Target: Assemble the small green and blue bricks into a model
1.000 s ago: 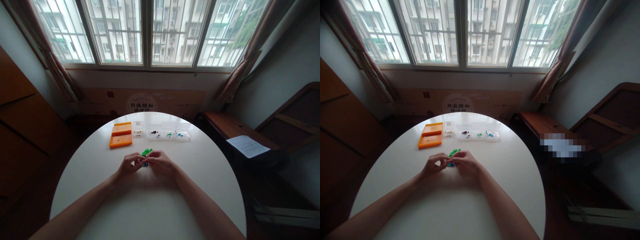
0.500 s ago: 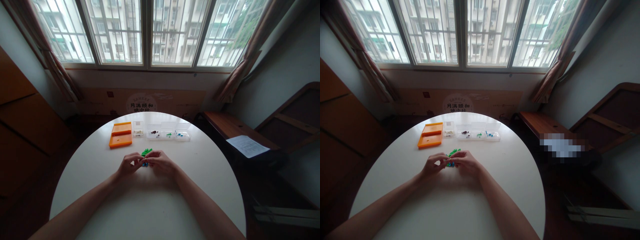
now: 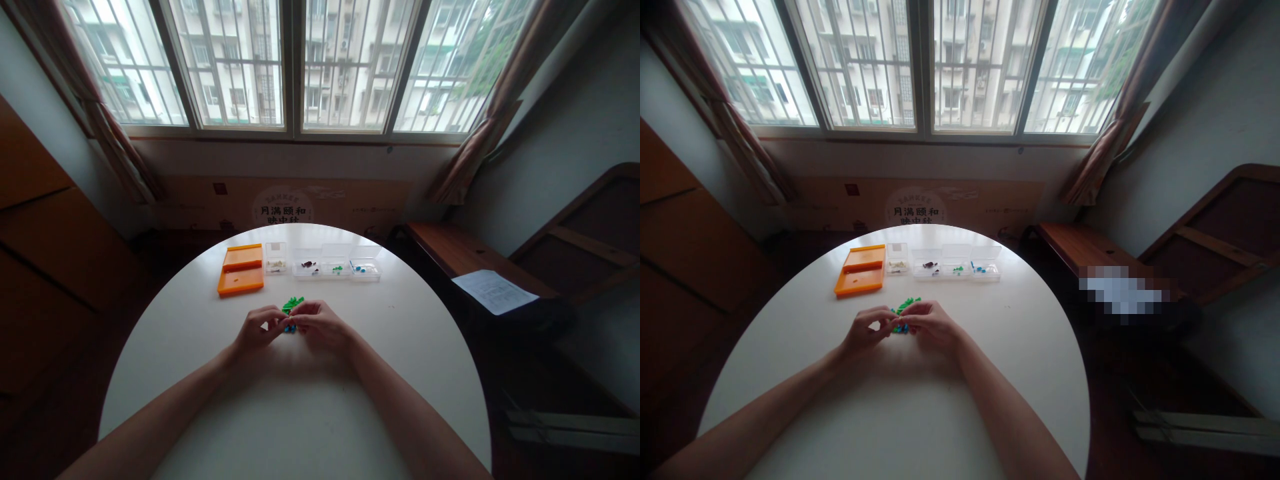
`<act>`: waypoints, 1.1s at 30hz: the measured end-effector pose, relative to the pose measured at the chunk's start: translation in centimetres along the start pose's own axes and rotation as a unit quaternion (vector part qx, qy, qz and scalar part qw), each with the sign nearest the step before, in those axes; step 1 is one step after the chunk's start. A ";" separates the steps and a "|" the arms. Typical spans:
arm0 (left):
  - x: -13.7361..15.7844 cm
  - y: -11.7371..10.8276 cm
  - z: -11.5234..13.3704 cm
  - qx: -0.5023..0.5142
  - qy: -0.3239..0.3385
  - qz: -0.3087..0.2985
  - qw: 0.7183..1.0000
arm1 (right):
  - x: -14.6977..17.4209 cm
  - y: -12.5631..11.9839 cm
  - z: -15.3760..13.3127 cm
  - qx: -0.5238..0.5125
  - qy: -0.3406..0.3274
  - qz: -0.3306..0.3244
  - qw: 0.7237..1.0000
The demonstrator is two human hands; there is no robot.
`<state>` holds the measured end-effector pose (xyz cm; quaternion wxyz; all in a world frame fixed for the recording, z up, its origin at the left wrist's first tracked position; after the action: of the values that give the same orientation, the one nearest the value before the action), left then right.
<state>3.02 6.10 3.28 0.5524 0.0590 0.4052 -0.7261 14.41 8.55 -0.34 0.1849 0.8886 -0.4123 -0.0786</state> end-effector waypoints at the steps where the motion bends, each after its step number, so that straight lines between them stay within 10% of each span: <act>1: 0.0 0.0 0.0 0.000 -0.001 -0.001 1.000 | 0.0 0.1 -0.1 0.001 0.000 -0.001 1.000; 33: -0.1 -0.3 0.4 0.013 0.019 0.027 0.999 | 0.0 0.0 -0.1 0.007 -0.024 0.004 1.000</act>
<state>2.96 5.98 3.73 0.5634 0.0910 0.4047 -0.7145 14.40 8.60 -0.28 0.1694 0.8861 -0.4207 -0.0960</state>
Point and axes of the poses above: each hand's wrist, its own x-axis away from the middle knuckle, its own y-axis out of the palm, z = x × y, the point moved 8 cm from there along -x, towards the middle knuckle, and after that the axes turned 3 degrees about -z, right-handed, at the moved point
